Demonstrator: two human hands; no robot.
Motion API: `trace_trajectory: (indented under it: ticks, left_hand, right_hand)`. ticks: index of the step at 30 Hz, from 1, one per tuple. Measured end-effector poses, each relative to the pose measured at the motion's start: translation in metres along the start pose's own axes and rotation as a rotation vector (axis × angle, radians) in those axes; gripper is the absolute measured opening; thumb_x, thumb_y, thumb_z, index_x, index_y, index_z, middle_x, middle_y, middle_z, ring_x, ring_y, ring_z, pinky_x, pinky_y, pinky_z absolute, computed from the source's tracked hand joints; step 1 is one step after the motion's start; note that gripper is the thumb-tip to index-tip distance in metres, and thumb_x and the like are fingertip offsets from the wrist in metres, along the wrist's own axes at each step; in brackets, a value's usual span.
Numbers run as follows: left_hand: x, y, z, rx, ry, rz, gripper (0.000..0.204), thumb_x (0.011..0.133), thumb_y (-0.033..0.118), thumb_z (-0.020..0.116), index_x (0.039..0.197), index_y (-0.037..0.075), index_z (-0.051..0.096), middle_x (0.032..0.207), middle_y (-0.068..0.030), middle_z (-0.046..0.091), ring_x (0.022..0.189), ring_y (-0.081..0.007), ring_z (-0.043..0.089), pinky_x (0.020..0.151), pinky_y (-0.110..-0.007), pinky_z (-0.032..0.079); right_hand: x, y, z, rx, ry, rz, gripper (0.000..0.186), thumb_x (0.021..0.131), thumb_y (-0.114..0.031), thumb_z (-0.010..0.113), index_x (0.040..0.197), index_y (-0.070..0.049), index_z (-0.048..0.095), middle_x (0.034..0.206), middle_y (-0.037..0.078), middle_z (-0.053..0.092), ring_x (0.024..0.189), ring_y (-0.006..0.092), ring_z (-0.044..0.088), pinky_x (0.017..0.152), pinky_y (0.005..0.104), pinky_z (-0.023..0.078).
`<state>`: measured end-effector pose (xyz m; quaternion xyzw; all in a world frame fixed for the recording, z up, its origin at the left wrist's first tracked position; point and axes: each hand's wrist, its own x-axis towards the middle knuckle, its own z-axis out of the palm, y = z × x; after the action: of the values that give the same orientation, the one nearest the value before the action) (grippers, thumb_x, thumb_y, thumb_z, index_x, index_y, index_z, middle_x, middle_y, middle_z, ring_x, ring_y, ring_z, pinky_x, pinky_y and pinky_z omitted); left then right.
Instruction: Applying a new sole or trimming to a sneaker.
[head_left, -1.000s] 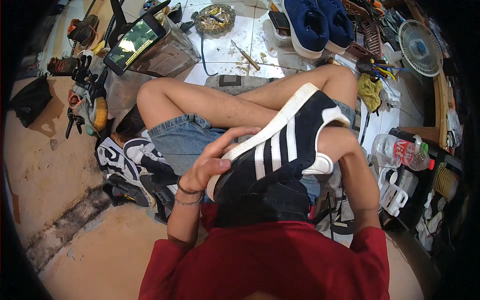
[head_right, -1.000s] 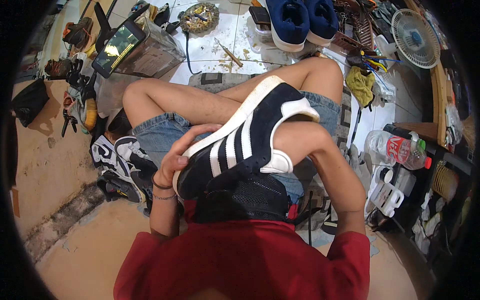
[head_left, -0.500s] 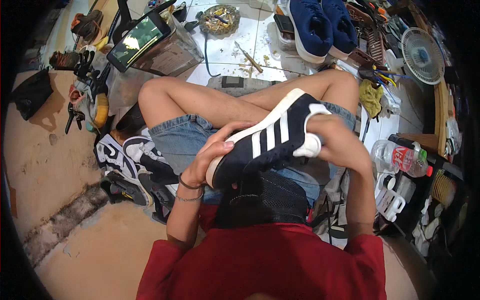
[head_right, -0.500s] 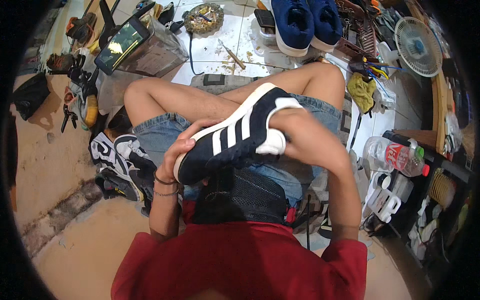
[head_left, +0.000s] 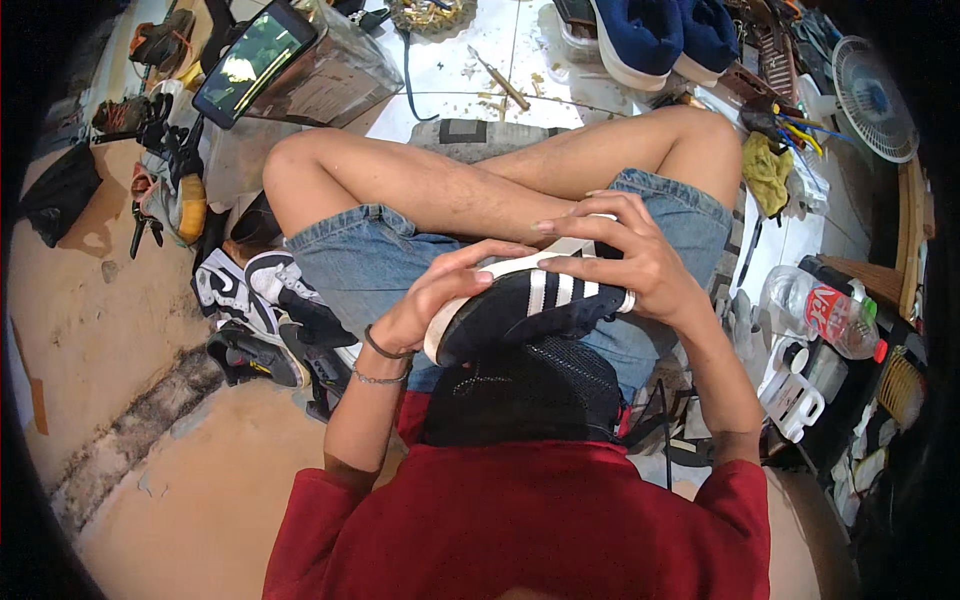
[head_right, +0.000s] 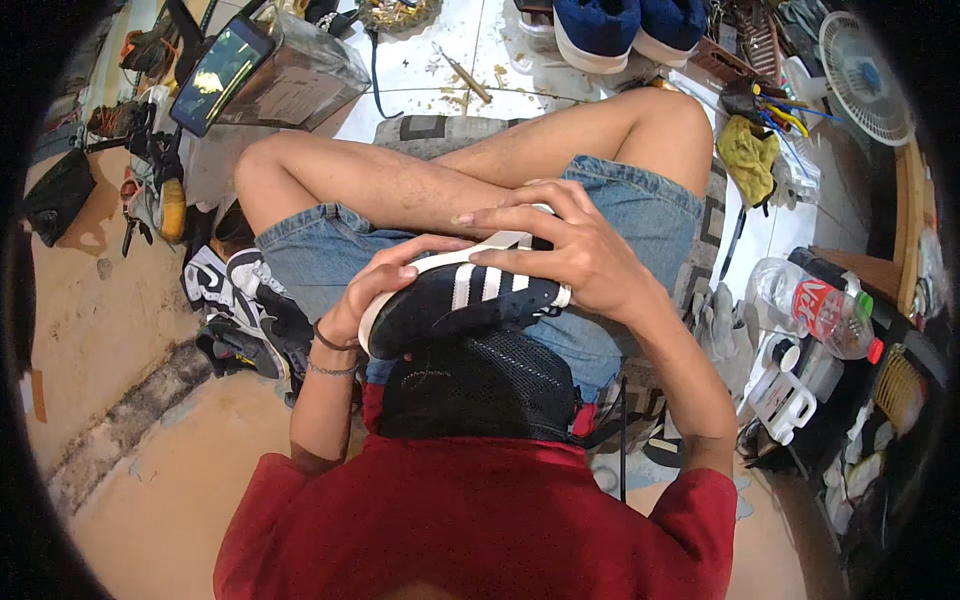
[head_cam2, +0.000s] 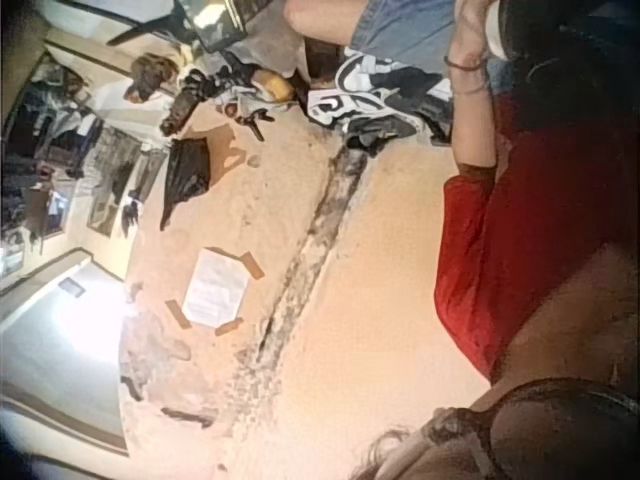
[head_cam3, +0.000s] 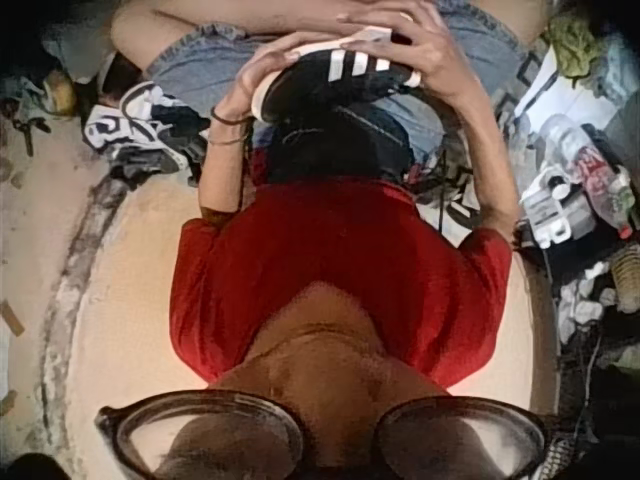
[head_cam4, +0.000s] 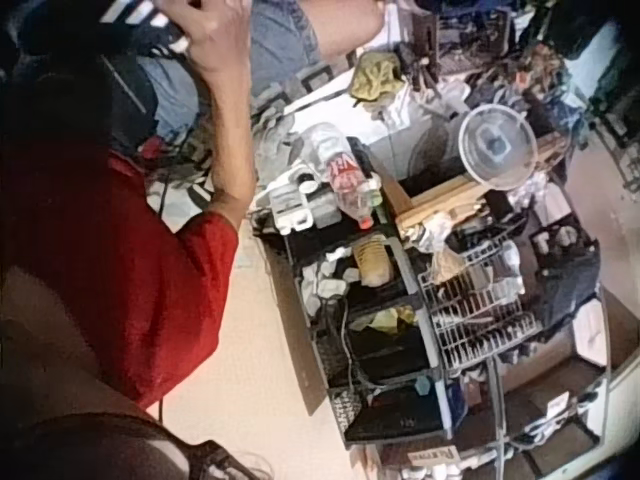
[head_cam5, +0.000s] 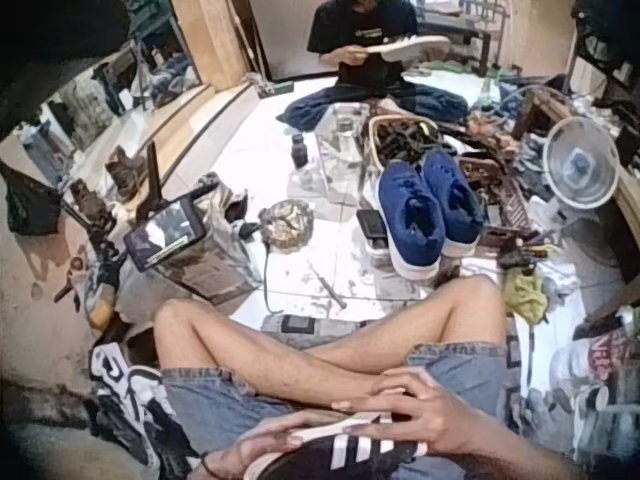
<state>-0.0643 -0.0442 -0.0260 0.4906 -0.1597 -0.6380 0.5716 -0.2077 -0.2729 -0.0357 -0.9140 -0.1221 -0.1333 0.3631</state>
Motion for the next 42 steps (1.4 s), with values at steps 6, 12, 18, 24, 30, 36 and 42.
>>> trace_trajectory:
  ticks: [6,12,18,24,30,36,42]
  left_hand:
    - [0.005,0.000,0.003,-0.005,0.012,-0.052,0.052,0.088,0.021,0.049,0.134,-0.004,0.051,0.127,-0.0155,0.059,0.112,-0.0174,0.058,0.098,-0.028,0.045]
    - [0.005,0.009,-0.001,-0.034,0.039,-0.112,0.051,0.091,0.028,0.048,0.132,-0.002,0.050,0.118,-0.0139,0.063,0.099,-0.0143,0.063,0.084,-0.025,0.051]
    - [0.003,0.009,0.002,-0.036,0.140,-0.106,0.049,0.092,0.029,0.048,0.130,-0.002,0.052,0.112,-0.0118,0.065,0.087,-0.0129,0.066,0.068,-0.024,0.054]
    - [0.010,0.013,0.011,-0.049,0.081,-0.087,0.046,0.093,0.027,0.047,0.129,-0.002,0.053,0.117,-0.0111,0.064,0.104,-0.0131,0.061,0.091,-0.026,0.047]
    - [0.007,0.004,0.018,-0.132,0.218,-0.092,0.041,0.095,0.024,0.046,0.125,-0.002,0.056,0.121,-0.0125,0.062,0.110,-0.0171,0.060,0.095,-0.027,0.045]
    - [-0.004,0.000,0.008,-0.021,0.243,-0.129,0.046,0.101,0.035,0.042,0.131,0.001,0.047,0.122,-0.0194,0.060,0.087,-0.0256,0.070,0.065,-0.039,0.063]
    - [-0.005,0.001,0.017,-0.461,0.220,0.086,0.083,0.096,0.062,0.037,0.152,0.003,0.021,0.146,-0.0155,0.041,0.135,-0.0274,0.042,0.107,-0.043,0.043]
  right_hand:
    - [-0.009,0.007,-0.006,0.193,-0.058,0.025,0.038,0.073,-0.020,0.064,0.109,-0.013,0.075,0.124,0.007,0.062,0.113,0.0280,0.054,0.099,0.0447,0.041]
    - [0.006,0.016,-0.049,0.430,-0.296,0.042,0.057,0.065,-0.009,0.061,0.121,-0.010,0.067,0.128,0.014,0.058,0.124,0.0358,0.051,0.106,0.0461,0.037]
    - [0.017,-0.058,-0.005,0.194,-0.038,0.205,0.075,0.066,-0.045,0.081,0.132,-0.015,0.059,0.129,0.006,0.055,0.109,0.0265,0.056,0.099,0.0460,0.038]
    - [0.003,-0.057,0.023,0.019,0.098,0.233,0.066,0.061,-0.042,0.084,0.122,-0.023,0.067,0.119,0.001,0.058,0.104,0.0222,0.054,0.098,0.0496,0.037]
    - [0.006,-0.047,0.021,0.110,0.099,0.150,0.059,0.061,-0.037,0.085,0.115,-0.020,0.069,0.120,0.002,0.057,0.108,0.0248,0.054,0.101,0.0534,0.035]
    - [0.031,-0.059,0.016,0.104,0.032,0.251,0.067,0.057,-0.033,0.086,0.118,-0.016,0.063,0.123,0.005,0.056,0.112,0.0288,0.053,0.099,0.0501,0.037]
    - [0.046,-0.048,0.004,0.113,0.034,0.301,0.064,0.057,-0.031,0.087,0.111,-0.010,0.061,0.119,0.010,0.057,0.110,0.0312,0.054,0.094,0.0438,0.040]
